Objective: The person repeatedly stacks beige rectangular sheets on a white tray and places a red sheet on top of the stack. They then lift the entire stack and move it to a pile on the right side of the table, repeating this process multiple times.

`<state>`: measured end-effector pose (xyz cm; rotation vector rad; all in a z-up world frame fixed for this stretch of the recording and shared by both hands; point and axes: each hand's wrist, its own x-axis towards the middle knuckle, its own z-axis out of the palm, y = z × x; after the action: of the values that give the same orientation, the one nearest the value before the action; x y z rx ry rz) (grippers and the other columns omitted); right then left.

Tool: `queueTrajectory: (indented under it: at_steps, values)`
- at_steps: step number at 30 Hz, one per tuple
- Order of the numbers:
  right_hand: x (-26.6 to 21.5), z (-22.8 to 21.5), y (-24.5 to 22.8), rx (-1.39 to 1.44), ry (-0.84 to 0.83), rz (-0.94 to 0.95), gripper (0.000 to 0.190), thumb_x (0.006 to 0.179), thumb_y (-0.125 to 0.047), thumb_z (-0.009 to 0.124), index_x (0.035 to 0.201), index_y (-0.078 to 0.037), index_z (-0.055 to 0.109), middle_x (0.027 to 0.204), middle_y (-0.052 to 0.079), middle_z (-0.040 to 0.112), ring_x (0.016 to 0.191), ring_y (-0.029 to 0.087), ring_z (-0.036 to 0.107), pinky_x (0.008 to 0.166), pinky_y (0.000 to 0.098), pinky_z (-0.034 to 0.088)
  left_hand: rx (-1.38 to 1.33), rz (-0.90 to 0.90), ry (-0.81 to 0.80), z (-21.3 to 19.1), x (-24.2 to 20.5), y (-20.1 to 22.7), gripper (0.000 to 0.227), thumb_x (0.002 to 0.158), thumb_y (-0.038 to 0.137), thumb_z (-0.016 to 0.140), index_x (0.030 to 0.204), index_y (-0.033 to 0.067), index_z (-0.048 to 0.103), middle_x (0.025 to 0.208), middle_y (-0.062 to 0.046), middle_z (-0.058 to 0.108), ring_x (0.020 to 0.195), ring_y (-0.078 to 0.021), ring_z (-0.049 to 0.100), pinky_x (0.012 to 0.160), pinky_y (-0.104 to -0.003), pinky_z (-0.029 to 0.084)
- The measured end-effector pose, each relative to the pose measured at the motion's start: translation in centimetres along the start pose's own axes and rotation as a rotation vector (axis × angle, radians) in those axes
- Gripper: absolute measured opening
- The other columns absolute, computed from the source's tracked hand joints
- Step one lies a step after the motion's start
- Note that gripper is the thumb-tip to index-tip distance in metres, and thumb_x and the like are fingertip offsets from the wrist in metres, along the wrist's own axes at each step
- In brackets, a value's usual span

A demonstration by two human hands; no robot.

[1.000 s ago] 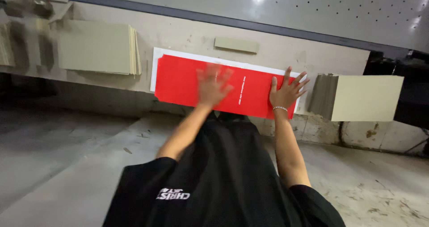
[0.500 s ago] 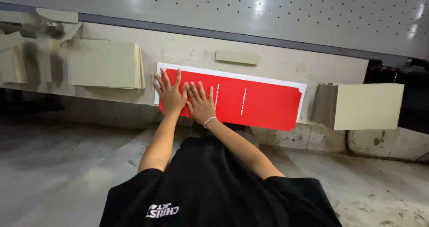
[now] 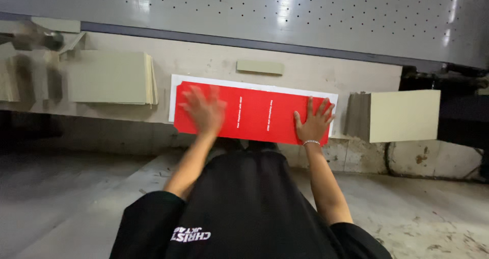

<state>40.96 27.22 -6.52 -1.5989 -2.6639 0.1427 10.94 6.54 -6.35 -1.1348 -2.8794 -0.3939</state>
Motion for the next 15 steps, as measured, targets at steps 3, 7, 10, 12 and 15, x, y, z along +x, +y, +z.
queueTrajectory:
  at_steps: [3,7,10,12,15]
  values:
    - [-0.4,-0.3,-0.1,-0.026,0.033,0.048,0.082,0.093,-0.077,0.046,0.161,-0.032,0.036,0.169,0.022,0.012,0.151,0.053,0.007,0.117,0.0713,0.013,-0.202,0.268,0.003,3.3,-3.9,6.3,0.058,0.096,0.064,0.051,0.15,0.0427,0.049,0.167,-0.017,0.025,0.153,-0.0515,0.012,0.11,-0.077,0.008]
    - [-0.3,0.4,0.4,-0.058,0.017,0.118,0.082,0.096,-0.073,0.048,0.164,-0.033,0.028,0.168,0.022,0.006,0.151,0.051,0.004,0.117,0.0701,0.021,-0.157,0.362,-0.126,3.0,-2.1,2.8,0.07,0.092,0.075,0.046,0.155,0.0473,0.036,0.169,-0.008,0.019,0.154,-0.0432,0.013,0.112,-0.078,0.014]
    - [-0.4,0.3,0.0,-0.048,0.008,0.131,0.077,0.099,-0.07,0.049,0.164,-0.034,0.028,0.168,0.021,0.004,0.151,0.051,0.003,0.116,0.0723,0.02,-0.067,0.113,-0.048,0.4,1.7,-4.7,0.069,0.098,0.069,0.049,0.159,0.0391,0.035,0.166,-0.018,0.019,0.148,-0.0553,0.018,0.106,-0.082,0.018]
    - [-0.9,1.0,-1.0,-0.036,0.004,0.126,0.074,0.1,-0.067,0.049,0.164,-0.034,0.031,0.168,0.021,0.004,0.15,0.052,0.002,0.114,0.0752,0.019,-0.024,-0.019,-0.021,-0.7,2.4,-6.1,0.071,0.102,0.068,0.047,0.162,0.035,0.03,0.165,-0.026,0.014,0.144,-0.0625,0.019,0.103,-0.085,0.02]
    - [-1.6,3.2,-5.5,0.009,0.081,0.048,0.056,0.107,-0.045,0.039,0.162,-0.039,0.028,0.168,0.02,0.006,0.151,0.05,0.002,0.113,0.0749,0.011,0.011,0.207,0.125,-0.8,0.6,-2.2,0.061,0.092,0.046,0.069,0.147,0.0201,0.057,0.153,-0.034,0.033,0.136,-0.0662,0.03,0.096,-0.08,0.034]
